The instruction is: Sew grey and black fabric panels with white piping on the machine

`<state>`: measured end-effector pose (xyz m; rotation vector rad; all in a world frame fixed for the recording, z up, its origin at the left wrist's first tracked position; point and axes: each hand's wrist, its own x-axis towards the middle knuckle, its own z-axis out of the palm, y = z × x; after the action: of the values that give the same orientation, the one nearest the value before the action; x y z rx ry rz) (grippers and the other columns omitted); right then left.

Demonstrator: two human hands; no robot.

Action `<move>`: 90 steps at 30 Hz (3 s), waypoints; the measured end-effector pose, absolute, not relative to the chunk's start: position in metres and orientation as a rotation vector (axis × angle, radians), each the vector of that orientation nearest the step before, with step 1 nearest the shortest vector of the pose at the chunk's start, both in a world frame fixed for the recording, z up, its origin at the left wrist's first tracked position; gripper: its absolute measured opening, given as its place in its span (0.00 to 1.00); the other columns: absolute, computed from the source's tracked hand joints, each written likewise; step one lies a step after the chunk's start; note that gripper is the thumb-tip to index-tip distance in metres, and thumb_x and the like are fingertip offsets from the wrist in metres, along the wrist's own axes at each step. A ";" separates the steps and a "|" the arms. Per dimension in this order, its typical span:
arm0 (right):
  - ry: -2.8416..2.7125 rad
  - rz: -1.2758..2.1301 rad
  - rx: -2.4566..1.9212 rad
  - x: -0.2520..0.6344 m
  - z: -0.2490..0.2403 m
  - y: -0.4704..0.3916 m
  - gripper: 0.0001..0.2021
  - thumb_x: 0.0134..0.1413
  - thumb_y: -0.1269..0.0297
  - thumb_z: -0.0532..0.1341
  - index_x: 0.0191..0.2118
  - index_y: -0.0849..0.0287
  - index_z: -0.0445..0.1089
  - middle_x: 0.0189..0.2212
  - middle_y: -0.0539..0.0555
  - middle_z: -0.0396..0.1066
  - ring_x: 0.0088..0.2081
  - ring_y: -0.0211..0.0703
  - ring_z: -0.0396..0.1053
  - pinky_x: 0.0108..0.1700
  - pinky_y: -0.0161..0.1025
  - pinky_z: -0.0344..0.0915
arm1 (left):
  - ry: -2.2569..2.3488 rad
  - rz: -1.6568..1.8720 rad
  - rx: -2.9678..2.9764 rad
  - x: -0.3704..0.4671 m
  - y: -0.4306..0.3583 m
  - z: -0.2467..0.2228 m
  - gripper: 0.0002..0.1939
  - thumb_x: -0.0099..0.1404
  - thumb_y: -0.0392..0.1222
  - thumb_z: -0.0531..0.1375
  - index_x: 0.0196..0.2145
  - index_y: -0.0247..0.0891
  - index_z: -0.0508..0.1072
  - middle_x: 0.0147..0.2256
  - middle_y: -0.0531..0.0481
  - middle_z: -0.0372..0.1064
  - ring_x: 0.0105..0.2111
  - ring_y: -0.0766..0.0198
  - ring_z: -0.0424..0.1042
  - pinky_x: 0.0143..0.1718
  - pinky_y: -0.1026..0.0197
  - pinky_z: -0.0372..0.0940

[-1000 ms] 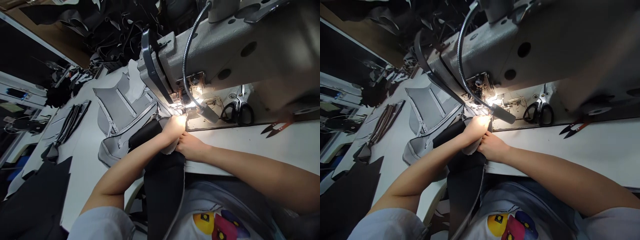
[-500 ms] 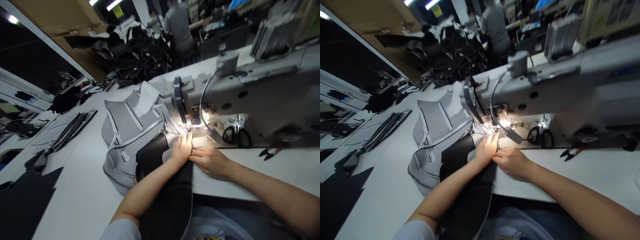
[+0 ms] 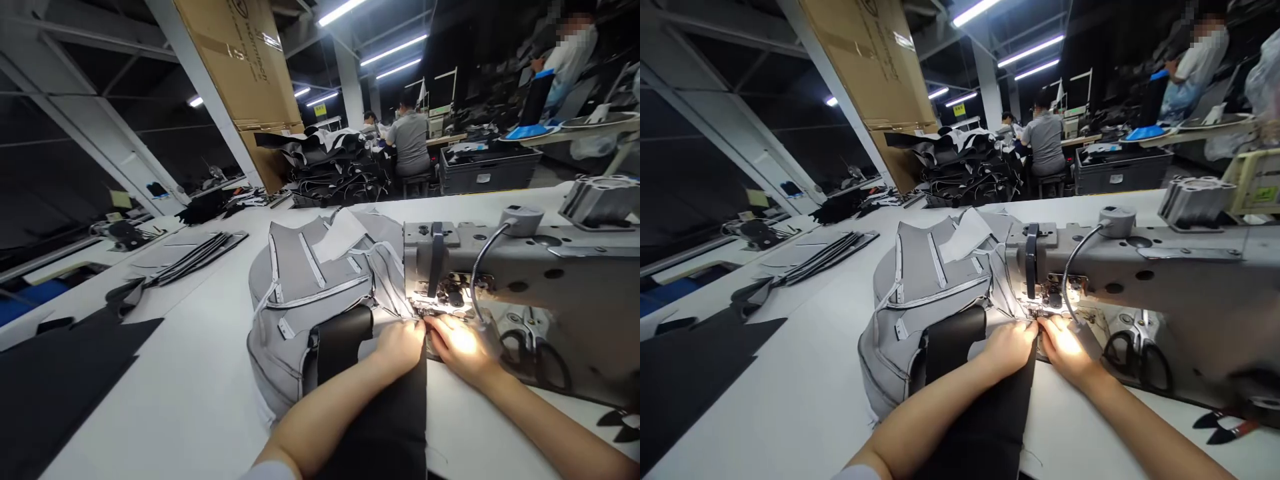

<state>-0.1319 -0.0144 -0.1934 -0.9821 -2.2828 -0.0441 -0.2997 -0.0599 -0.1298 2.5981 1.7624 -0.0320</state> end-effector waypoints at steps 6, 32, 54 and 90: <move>-2.345 -0.040 -0.979 -0.131 -0.186 -0.017 0.16 0.64 0.68 0.49 0.46 0.63 0.73 0.36 0.59 0.73 0.39 0.49 0.70 0.46 0.46 0.68 | 1.783 -0.059 2.602 -0.296 -0.063 -0.126 0.19 0.71 0.33 0.47 0.55 0.33 0.68 0.41 0.40 0.74 0.38 0.54 0.77 0.36 0.56 0.74; -2.581 0.070 -1.326 -0.140 -0.164 -0.029 0.21 0.66 0.64 0.49 0.59 0.58 0.69 0.33 0.61 0.71 0.39 0.55 0.66 0.44 0.47 0.59 | 1.744 -0.232 2.552 -0.295 -0.059 -0.127 0.21 0.69 0.30 0.47 0.56 0.28 0.68 0.41 0.37 0.73 0.36 0.55 0.76 0.34 0.59 0.70; -2.649 -0.086 -1.420 -0.150 -0.148 -0.040 0.19 0.66 0.68 0.50 0.57 0.61 0.68 0.33 0.60 0.75 0.35 0.49 0.69 0.38 0.41 0.61 | 1.933 -0.332 2.447 -0.288 -0.063 -0.132 0.26 0.70 0.31 0.48 0.65 0.26 0.59 0.42 0.35 0.73 0.38 0.56 0.76 0.36 0.63 0.70; -2.616 0.087 -0.593 -0.143 -0.160 -0.090 0.10 0.59 0.76 0.54 0.40 0.66 0.71 0.39 0.61 0.70 0.44 0.50 0.67 0.50 0.45 0.66 | 1.783 -0.045 2.545 -0.293 -0.046 -0.129 0.14 0.71 0.32 0.50 0.46 0.32 0.73 0.42 0.40 0.67 0.44 0.55 0.64 0.50 0.57 0.63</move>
<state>-0.1434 -0.0895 -0.1602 -0.5934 -2.6158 0.0866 -0.2930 -0.0463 -0.1286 2.5454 1.7830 -0.0452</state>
